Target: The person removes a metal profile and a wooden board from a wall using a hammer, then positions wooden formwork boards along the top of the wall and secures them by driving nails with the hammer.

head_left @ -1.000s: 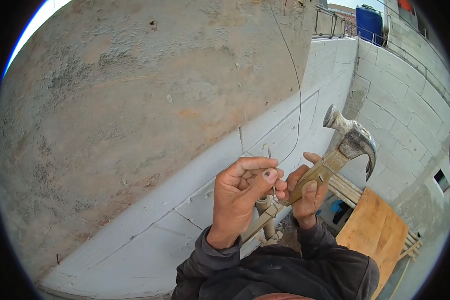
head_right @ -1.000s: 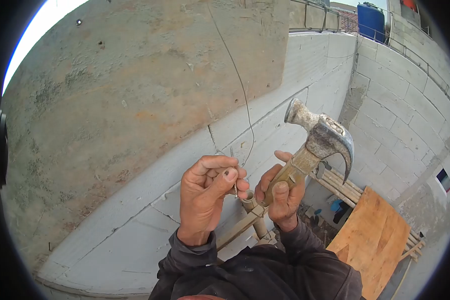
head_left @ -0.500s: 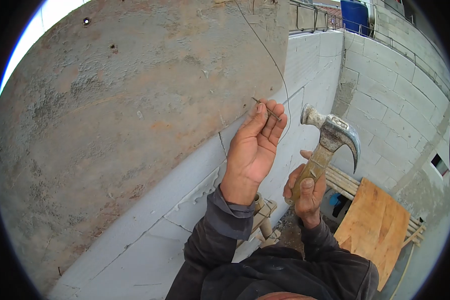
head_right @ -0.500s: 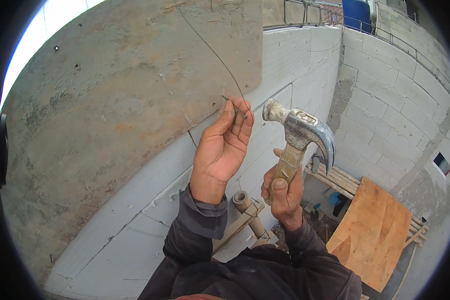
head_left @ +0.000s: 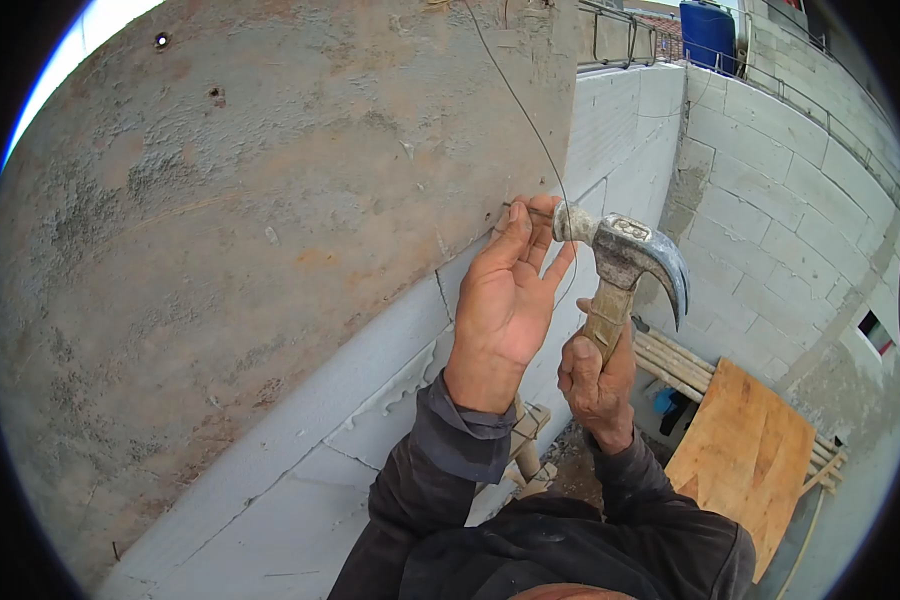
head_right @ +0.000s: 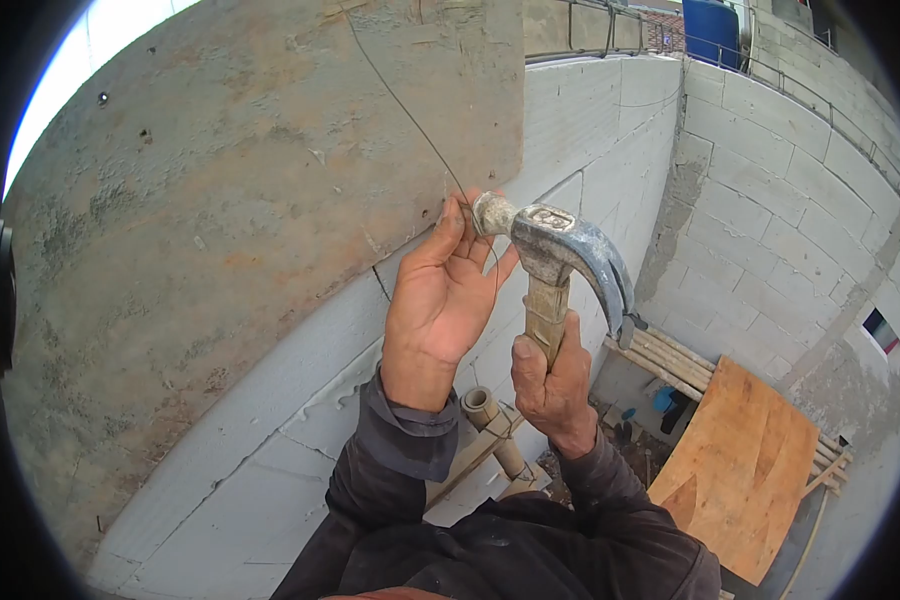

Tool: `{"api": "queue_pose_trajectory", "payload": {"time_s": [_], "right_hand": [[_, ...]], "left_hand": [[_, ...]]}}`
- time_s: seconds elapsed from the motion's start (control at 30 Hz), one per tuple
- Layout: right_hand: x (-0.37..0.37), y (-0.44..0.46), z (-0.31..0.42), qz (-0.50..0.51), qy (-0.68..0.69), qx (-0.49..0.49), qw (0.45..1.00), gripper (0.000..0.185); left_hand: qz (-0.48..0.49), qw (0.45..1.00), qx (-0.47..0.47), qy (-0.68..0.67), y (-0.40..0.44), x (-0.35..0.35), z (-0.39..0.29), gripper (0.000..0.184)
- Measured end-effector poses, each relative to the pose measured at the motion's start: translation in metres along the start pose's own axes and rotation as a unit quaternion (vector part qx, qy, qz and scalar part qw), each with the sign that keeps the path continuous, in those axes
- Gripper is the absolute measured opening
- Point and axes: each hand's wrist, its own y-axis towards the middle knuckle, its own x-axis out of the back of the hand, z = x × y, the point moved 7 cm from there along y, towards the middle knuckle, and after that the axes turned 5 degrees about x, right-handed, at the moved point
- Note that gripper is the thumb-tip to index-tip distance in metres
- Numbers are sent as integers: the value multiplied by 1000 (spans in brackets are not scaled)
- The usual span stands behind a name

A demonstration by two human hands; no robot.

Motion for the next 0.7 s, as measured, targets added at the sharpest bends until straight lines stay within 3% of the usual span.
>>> {"api": "queue_pose_trajectory", "payload": {"time_s": [0.13, 0.2, 0.23, 0.3, 0.37, 0.47, 0.53, 0.6, 0.63, 0.7], "right_hand": [[1, 2, 17, -76, 90, 27, 993, 52], [12, -2, 22, -169, 147, 137, 965, 52], [14, -1, 21, -169, 146, 136, 965, 52], [4, 9, 6, -11, -109, 20, 994, 54], [13, 12, 12, -4, -133, 20, 991, 55], [13, 13, 22, -57, 48, 48, 996, 58], [15, 15, 29, -86, 86, 74, 990, 57], [17, 10, 35, -100, 124, 86, 983, 56], [17, 5, 32, -102, 126, 88, 983, 56], [2, -9, 20, -63, 181, 34, 981, 56]], "left_hand": [[16, 999, -18, 30, 2, 1, -1, 22], [19, 999, -21, 28, 5, 2, -2, 21], [27, 999, -23, 28, 6, 1, -3, 21], [30, 999, -23, 22, 6, 2, 1, 22], [15, 999, -38, 26, 7, 4, 0, 21], [34, 998, -36, 36, -2, 10, -7, 25], [29, 998, -37, 49, -8, 10, -13, 27], [41, 961, -30, 270, -25, 5, -18, 34], [42, 961, -30, 273, -36, 1, -20, 34], [-42, 842, -161, 513, -79, -8, -47, 38]]}}
